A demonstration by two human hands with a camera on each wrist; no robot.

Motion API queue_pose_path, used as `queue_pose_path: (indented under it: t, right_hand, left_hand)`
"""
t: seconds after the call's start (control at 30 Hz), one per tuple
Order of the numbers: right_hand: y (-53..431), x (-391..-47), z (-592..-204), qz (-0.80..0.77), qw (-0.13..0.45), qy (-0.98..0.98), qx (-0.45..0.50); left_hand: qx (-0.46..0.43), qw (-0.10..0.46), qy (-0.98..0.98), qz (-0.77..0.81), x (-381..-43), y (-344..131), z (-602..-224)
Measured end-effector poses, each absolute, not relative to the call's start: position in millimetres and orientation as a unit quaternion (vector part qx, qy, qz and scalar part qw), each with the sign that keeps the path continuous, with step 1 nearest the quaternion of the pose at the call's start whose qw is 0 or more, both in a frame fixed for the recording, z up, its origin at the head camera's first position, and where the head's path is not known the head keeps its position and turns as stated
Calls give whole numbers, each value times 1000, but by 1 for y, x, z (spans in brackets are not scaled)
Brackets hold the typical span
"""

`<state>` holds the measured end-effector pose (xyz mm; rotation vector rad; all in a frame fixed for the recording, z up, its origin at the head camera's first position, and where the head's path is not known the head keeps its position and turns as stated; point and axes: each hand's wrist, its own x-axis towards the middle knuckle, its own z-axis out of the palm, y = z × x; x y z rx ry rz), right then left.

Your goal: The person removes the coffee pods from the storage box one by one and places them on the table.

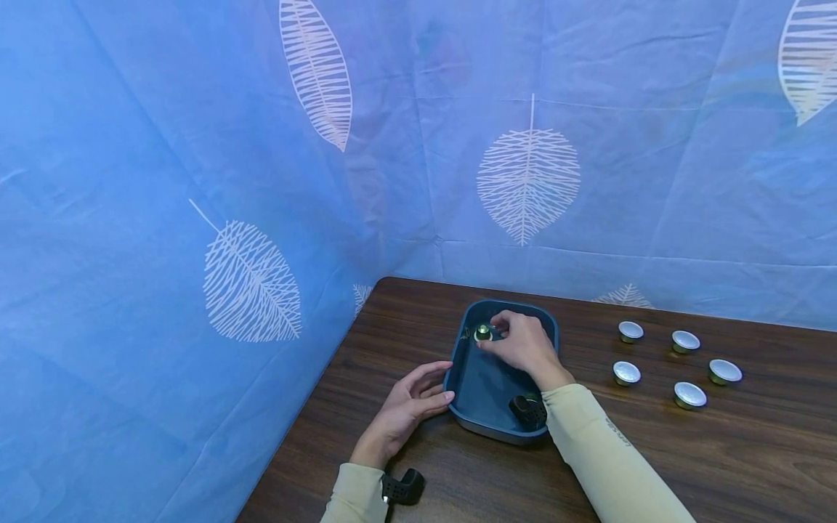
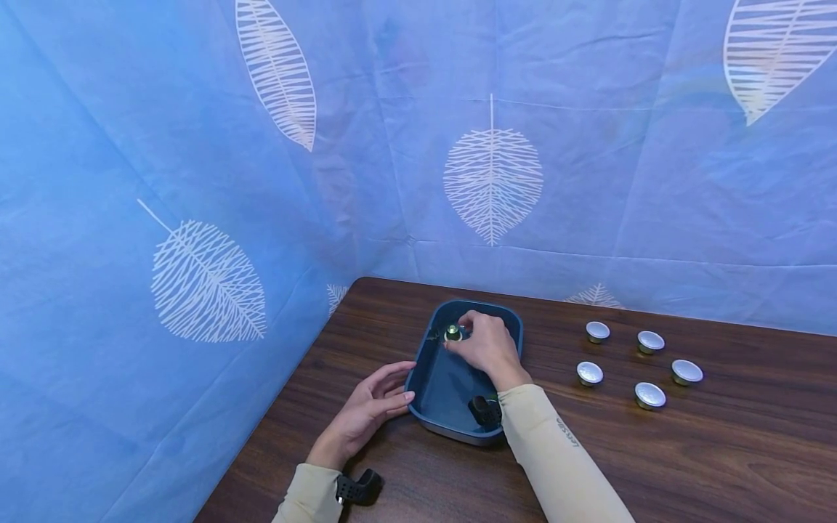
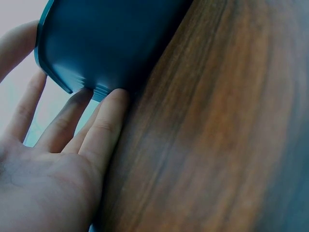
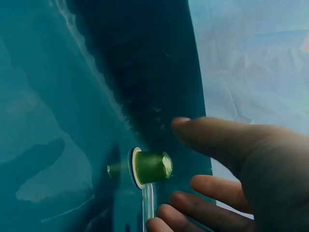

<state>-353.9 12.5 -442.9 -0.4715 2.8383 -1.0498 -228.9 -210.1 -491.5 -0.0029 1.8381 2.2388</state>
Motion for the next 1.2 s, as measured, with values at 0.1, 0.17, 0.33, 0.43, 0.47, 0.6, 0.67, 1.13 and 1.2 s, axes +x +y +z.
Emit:
queue_pose_path:
  t: [0.1,0.17,0.33,0.43,0.47,0.6,0.67,1.13,1.2]
  right_hand:
    - [13,-354,-443,-341,36,927,-153]
    - [13,-353,-443,-340,35,927,-152]
    - [11,-354,-445,-335,38,926,-167]
    - [9,-354,-446,-330,42,924,-191]
    - [8,-354,-447,-328,44,922,-198]
    - [6,-355,-448,-327,52,918,-216]
    - [6,-356,-448,-327,50,917,-221]
    - [5,-356,-449,-305,61,921,-233]
    - [5,-356,-449,-306,68,921,-231]
  left_hand:
    - [-1,122,630,767,-229,-210,-492]
    - [-2,123,630,767,-229,-210,-492]
    - [-3,125,628,768,-229,-210,-492]
    - [0,124,628,768,-229,-210,-492]
    - [1,124,628,768,-229,-210,-492]
    - [5,123,629,767,-230,-210,-492]
    - [7,121,629,768,-230,-210,-493]
    - [-2,121,630,767,-230,-209,-492]
    - [1,119,630,768,-230,-209,-492]
